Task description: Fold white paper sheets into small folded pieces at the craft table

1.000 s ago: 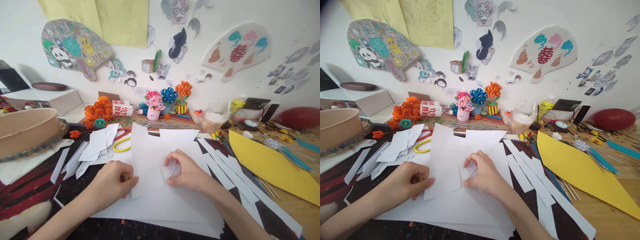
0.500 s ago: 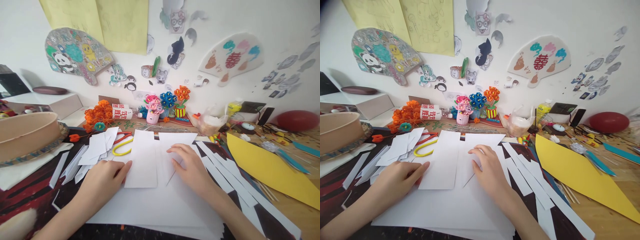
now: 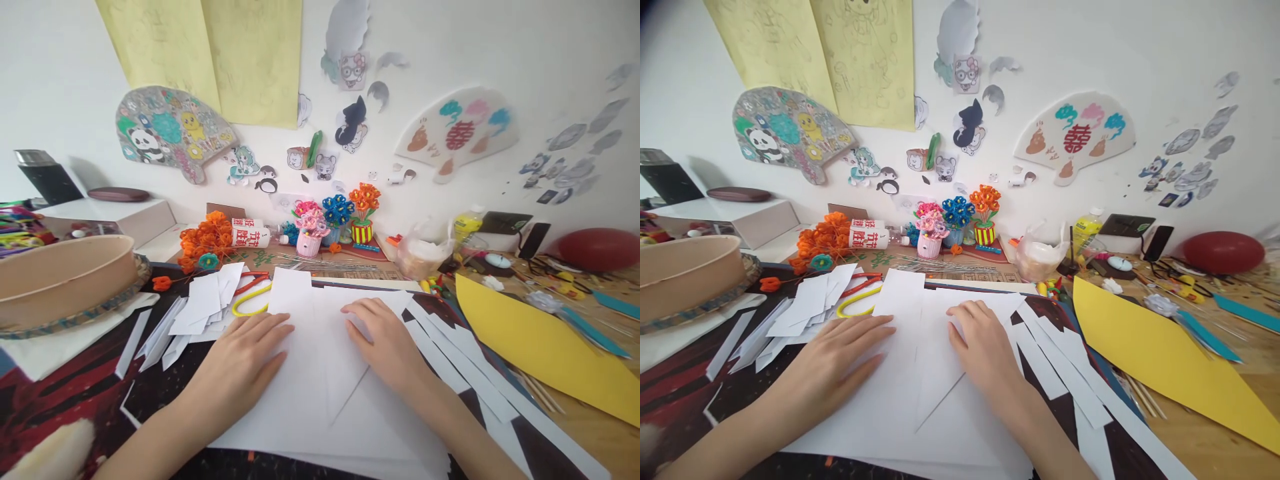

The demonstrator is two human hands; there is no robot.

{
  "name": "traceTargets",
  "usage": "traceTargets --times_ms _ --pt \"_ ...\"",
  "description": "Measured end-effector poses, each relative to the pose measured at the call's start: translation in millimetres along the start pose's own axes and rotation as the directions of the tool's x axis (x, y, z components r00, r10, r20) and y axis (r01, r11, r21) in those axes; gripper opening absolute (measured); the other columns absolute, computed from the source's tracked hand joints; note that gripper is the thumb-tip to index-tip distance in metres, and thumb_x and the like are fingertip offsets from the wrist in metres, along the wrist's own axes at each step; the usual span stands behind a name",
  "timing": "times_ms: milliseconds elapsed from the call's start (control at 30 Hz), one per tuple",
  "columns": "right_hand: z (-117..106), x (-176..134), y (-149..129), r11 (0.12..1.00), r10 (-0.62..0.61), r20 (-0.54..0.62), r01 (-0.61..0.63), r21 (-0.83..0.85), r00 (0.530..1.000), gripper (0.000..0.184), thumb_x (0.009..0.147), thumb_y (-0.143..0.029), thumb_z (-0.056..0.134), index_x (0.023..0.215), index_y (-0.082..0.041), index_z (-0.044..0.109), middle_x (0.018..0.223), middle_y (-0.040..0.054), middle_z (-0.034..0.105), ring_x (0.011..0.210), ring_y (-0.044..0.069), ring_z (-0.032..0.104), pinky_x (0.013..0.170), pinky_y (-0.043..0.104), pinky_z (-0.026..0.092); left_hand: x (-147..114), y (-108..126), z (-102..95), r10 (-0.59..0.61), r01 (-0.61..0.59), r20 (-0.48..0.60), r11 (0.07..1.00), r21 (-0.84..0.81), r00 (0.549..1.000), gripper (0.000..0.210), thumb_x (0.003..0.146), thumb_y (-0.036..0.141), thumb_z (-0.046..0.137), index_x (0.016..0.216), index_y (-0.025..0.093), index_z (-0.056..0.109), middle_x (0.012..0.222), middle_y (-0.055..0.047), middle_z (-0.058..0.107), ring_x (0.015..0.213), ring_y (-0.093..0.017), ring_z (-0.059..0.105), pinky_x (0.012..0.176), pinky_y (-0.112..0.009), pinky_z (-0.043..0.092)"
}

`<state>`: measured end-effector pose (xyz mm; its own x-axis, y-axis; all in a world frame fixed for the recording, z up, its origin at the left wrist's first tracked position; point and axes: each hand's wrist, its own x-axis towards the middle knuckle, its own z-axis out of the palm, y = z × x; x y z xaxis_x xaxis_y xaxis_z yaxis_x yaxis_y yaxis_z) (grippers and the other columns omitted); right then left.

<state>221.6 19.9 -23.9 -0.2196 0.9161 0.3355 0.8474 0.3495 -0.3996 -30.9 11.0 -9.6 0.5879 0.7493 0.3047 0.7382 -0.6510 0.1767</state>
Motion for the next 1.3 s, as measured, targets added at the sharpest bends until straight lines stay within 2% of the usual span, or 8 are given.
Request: traceTargets --times_ms 133,300,500,733,867,1000,1133,1300 --pt "9 -2 15 0.982 0.004 -0.053 -0.014 -0.188 0.999 0.039 0.089 -0.028 0.049 0.126 -0.015 0.052 0.137 0.0157 0.047 0.127 0.030 0.041 0.101 0.049 0.038 1 1 -1.3 0.076 -0.077 0.031 0.996 0.037 0.997 0.026 0.092 0.023 0.043 0.107 0.023 0.063 0.115 -0.004 0.066 0.103 -0.023 0.059 0.092 -0.042 0.037" --pt "8 -1 26 0.984 0.062 -0.044 -0.069 -0.165 0.997 0.034 0.091 -0.029 0.047 0.121 -0.016 0.055 0.122 0.0138 0.059 0.115 0.028 0.053 0.093 0.045 0.044 2 6 -7.9 0.058 -0.061 0.042 0.996 0.066 0.997 0.031 0.094 0.023 0.039 0.080 0.018 0.066 0.081 -0.005 0.070 0.077 -0.019 0.062 0.084 -0.041 0.040" --pt "-2 3 17 0.996 -0.007 -0.004 0.007 -0.084 1.000 0.023 0.089 -0.020 0.048 0.108 -0.019 0.061 0.105 0.0077 0.064 0.098 0.024 0.058 0.084 0.039 0.046 -2 5 -4.3 0.134 -0.134 0.009 0.991 -0.012 0.991 0.028 0.090 0.023 0.048 0.115 0.023 0.060 0.119 -0.007 0.064 0.105 -0.024 0.059 0.093 -0.043 0.040" --pt "0 4 9 0.999 -0.019 -0.045 0.022 0.047 0.999 0.019 0.089 -0.015 0.047 0.100 -0.020 0.062 0.085 0.0039 0.063 0.086 0.021 0.058 0.079 0.037 0.047 -2 3 -7.3 0.189 -0.183 0.086 0.981 -0.071 0.978 0.025 0.088 0.023 0.053 0.110 0.026 0.063 0.118 -0.004 0.066 0.106 -0.023 0.059 0.092 -0.041 0.043" --pt "5 -1 -7 0.991 -0.098 -0.001 0.098 0.091 0.995 0.022 0.087 -0.012 0.051 0.104 -0.022 0.062 0.099 0.0046 0.062 0.094 0.021 0.057 0.083 0.035 0.047 -2 1 -1.7 -0.044 0.047 -0.069 0.998 0.050 0.997 0.031 0.084 0.032 0.058 0.113 0.021 0.060 0.118 -0.009 0.065 0.106 -0.027 0.058 0.089 -0.043 0.043" --pt "9 -6 -22 0.988 -0.154 0.019 0.153 0.025 0.988 0.026 0.086 -0.011 0.054 0.108 -0.023 0.061 0.101 0.0047 0.060 0.095 0.022 0.057 0.083 0.036 0.048 -4 -2 -2.8 -0.293 0.314 -0.157 0.941 0.123 0.943 0.029 0.084 0.037 0.056 0.106 0.019 0.060 0.108 -0.011 0.067 0.100 -0.031 0.059 0.080 -0.044 0.045" --pt "8 -9 -30 0.984 -0.174 0.077 0.171 0.044 0.982 0.028 0.088 -0.013 0.050 0.112 -0.023 0.059 0.106 0.0054 0.058 0.099 0.022 0.054 0.085 0.037 0.047 -3 -5 -4.1 -0.368 0.380 -0.136 0.922 0.072 0.920 0.031 0.079 0.037 0.060 0.105 0.020 0.059 0.107 -0.009 0.067 0.100 -0.031 0.057 0.081 -0.045 0.044" --pt "8 -9 -30 0.981 -0.188 0.110 0.182 0.068 0.976 0.029 0.089 -0.012 0.049 0.114 -0.021 0.059 0.109 0.0055 0.057 0.101 0.023 0.051 0.088 0.038 0.045 3 -10 0.9 -0.454 0.438 -0.094 0.886 -0.153 0.886 0.043 0.069 0.026 0.064 0.111 0.020 0.056 0.114 -0.007 0.063 0.107 -0.029 0.054 0.089 -0.043 0.042"
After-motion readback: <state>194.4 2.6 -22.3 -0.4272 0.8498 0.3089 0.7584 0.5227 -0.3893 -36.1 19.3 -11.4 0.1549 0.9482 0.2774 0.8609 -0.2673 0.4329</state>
